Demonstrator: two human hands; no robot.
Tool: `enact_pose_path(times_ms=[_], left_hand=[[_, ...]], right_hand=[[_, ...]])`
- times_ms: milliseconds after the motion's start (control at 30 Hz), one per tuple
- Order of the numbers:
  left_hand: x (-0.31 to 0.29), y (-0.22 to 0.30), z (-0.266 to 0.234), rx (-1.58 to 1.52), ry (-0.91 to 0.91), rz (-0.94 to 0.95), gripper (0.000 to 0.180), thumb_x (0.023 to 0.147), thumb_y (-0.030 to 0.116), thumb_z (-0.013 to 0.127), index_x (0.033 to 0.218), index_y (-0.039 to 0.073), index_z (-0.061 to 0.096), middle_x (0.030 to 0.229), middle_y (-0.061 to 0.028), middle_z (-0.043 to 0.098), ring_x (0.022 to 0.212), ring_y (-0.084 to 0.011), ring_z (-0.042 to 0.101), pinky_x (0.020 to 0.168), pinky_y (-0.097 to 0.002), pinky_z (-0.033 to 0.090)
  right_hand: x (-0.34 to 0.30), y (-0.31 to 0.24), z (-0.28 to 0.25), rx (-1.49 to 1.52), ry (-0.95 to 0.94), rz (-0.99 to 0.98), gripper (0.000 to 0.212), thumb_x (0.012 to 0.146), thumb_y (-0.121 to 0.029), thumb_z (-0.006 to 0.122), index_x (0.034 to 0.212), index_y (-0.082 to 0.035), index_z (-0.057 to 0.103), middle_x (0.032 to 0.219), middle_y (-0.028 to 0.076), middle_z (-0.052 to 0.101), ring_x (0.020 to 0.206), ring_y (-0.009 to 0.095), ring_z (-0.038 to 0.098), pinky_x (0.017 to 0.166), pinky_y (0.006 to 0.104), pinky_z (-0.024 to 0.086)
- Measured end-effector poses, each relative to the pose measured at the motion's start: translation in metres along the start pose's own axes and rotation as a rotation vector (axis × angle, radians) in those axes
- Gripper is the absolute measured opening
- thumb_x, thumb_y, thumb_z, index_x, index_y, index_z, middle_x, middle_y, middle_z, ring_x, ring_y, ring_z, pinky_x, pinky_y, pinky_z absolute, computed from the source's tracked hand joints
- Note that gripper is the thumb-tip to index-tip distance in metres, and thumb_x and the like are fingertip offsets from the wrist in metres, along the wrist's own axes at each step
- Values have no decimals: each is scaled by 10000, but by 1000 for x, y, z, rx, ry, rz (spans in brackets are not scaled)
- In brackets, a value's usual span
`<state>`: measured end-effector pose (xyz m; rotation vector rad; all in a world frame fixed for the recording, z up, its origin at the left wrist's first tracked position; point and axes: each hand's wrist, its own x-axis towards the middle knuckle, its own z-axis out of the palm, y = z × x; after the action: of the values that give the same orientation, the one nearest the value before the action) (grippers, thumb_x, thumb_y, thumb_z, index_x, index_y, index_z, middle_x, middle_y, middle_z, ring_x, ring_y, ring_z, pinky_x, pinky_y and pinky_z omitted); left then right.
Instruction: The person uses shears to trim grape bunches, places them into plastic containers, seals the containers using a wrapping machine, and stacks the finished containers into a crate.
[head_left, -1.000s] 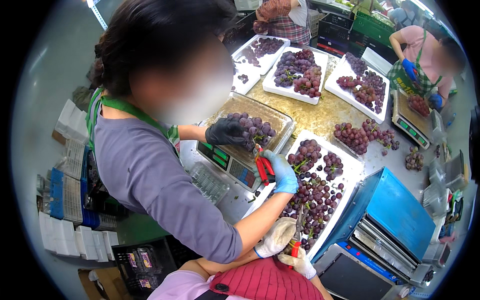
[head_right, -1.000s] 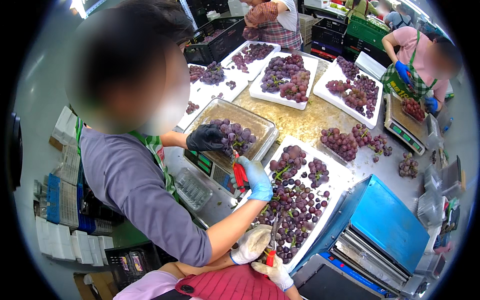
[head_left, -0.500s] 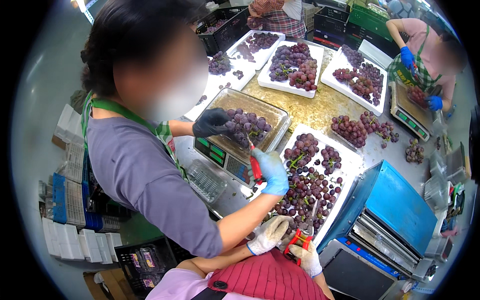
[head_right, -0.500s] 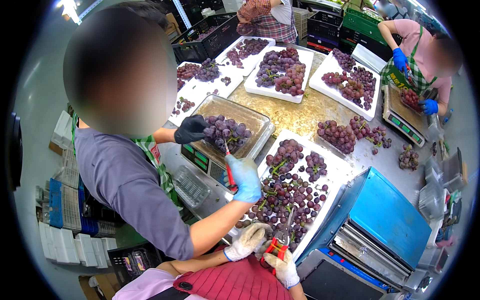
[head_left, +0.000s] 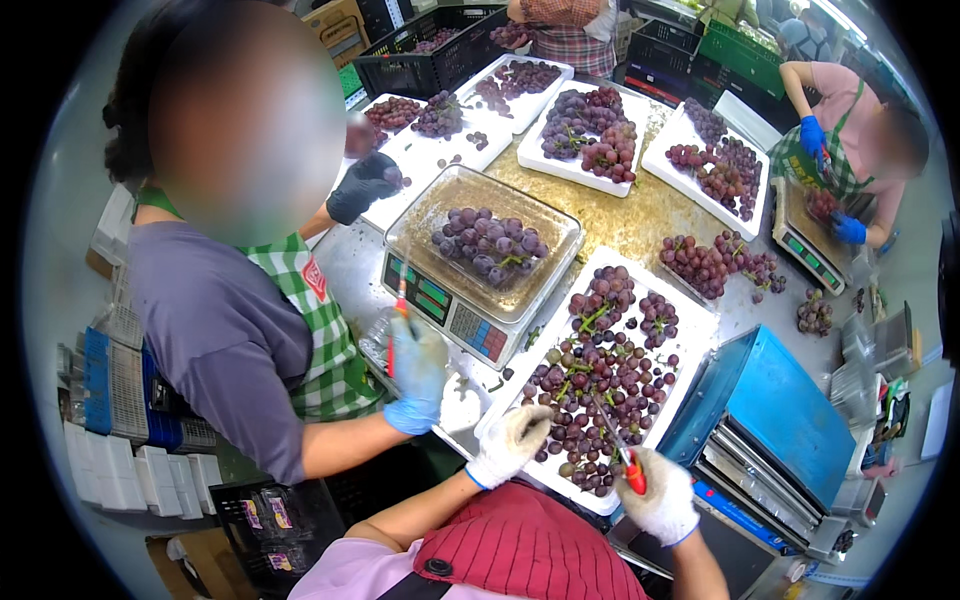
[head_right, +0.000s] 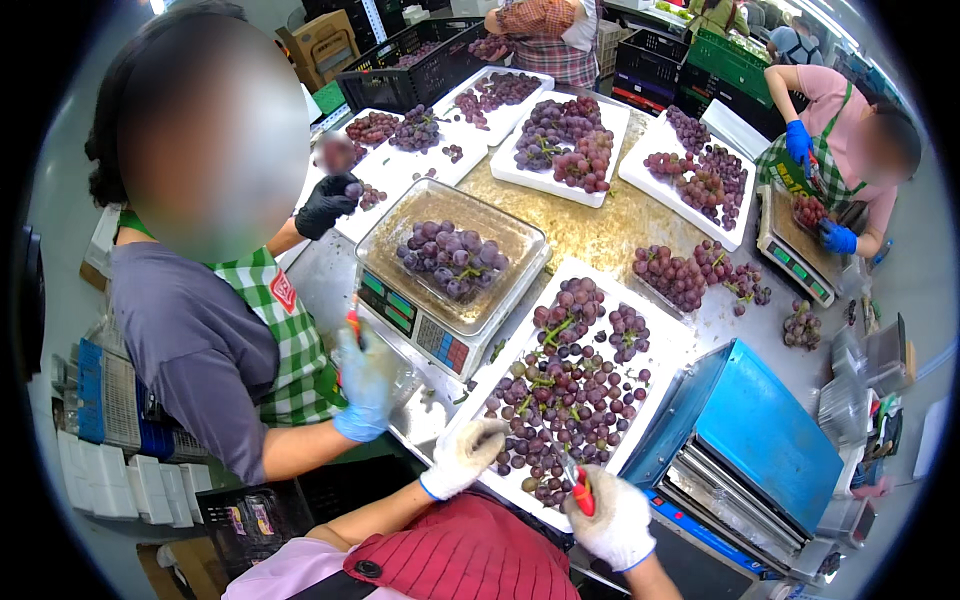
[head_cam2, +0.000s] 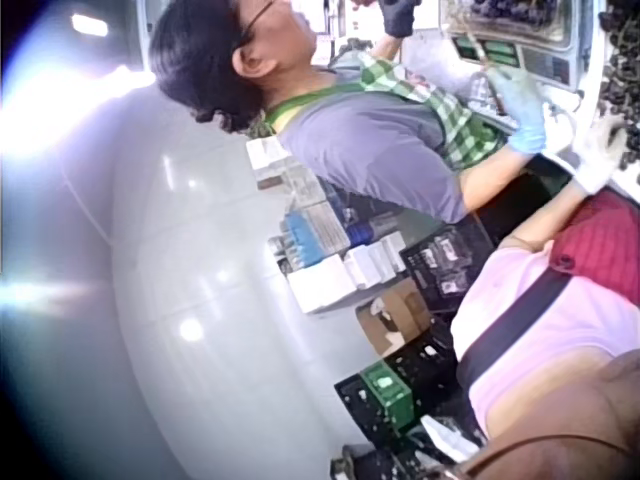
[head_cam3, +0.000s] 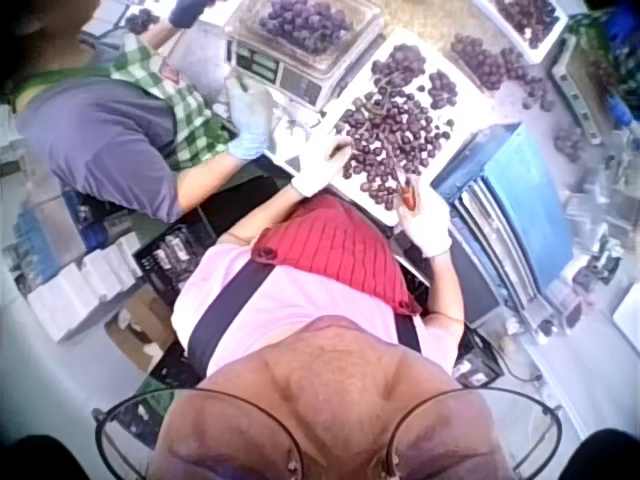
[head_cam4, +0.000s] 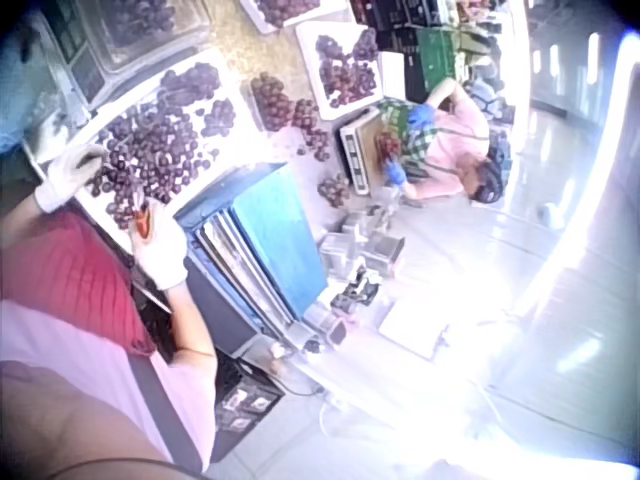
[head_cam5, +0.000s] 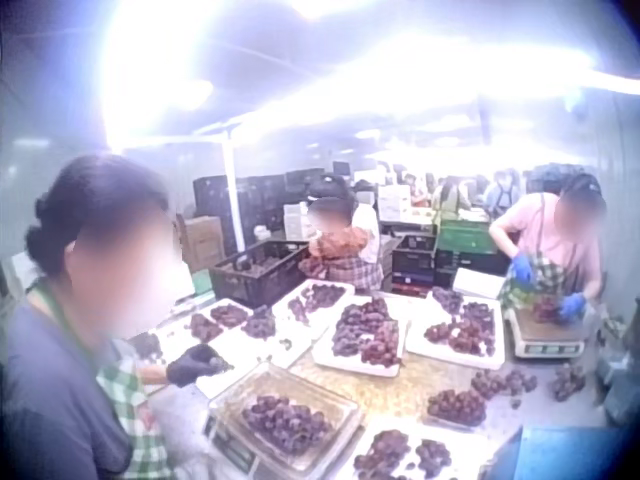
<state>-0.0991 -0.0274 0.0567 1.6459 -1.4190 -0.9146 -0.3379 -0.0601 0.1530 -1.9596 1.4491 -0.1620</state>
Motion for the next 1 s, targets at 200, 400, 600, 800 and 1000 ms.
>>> enact_pose_path(times_ms=[200, 400, 600, 800, 1000], left_hand=[[46, -7, -23, -441, 218, -150, 285, 964, 182, 563, 1178, -4, 592, 894, -67, 663, 760, -112, 625, 682, -252, 516], [96, -8, -23, -530, 241, -95, 342, 960, 197, 575, 1219, -26, 563, 1055, -110, 658, 885, -171, 640, 796, -318, 530], [112, -13, -31, -187, 376, -20, 325, 913, 170, 606, 1180, -14, 587, 1079, -180, 645, 956, -264, 652, 852, -359, 509], [120, -10, -39, 193, 543, 91, 326, 877, 144, 608, 1178, 20, 595, 1116, -182, 619, 929, -331, 656, 815, -390, 526], [131, -14, -41, 347, 565, 131, 316, 871, 162, 604, 1171, 62, 605, 1142, -178, 612, 931, -379, 642, 800, -436, 531]], right_hand=[[57, -29, -62, -375, 235, -370, 190, 756, -183, 680, 900, -79, 614, 696, 159, 621, 657, 349, 642, 580, 450, 512], [164, -39, -46, -618, 280, -361, 244, 715, -220, 652, 901, -66, 618, 779, 171, 662, 731, 348, 660, 634, 465, 523], [225, -47, -18, -714, 261, -385, 231, 688, -187, 650, 852, -27, 622, 798, 181, 660, 738, 348, 666, 651, 456, 529], [243, -53, -8, -736, 224, -346, 256, 689, -185, 646, 884, -18, 635, 819, 179, 671, 768, 348, 676, 674, 443, 541], [244, -64, -7, -726, 197, -364, 268, 700, -204, 647, 890, -15, 635, 828, 189, 677, 784, 344, 682, 686, 438, 547]])
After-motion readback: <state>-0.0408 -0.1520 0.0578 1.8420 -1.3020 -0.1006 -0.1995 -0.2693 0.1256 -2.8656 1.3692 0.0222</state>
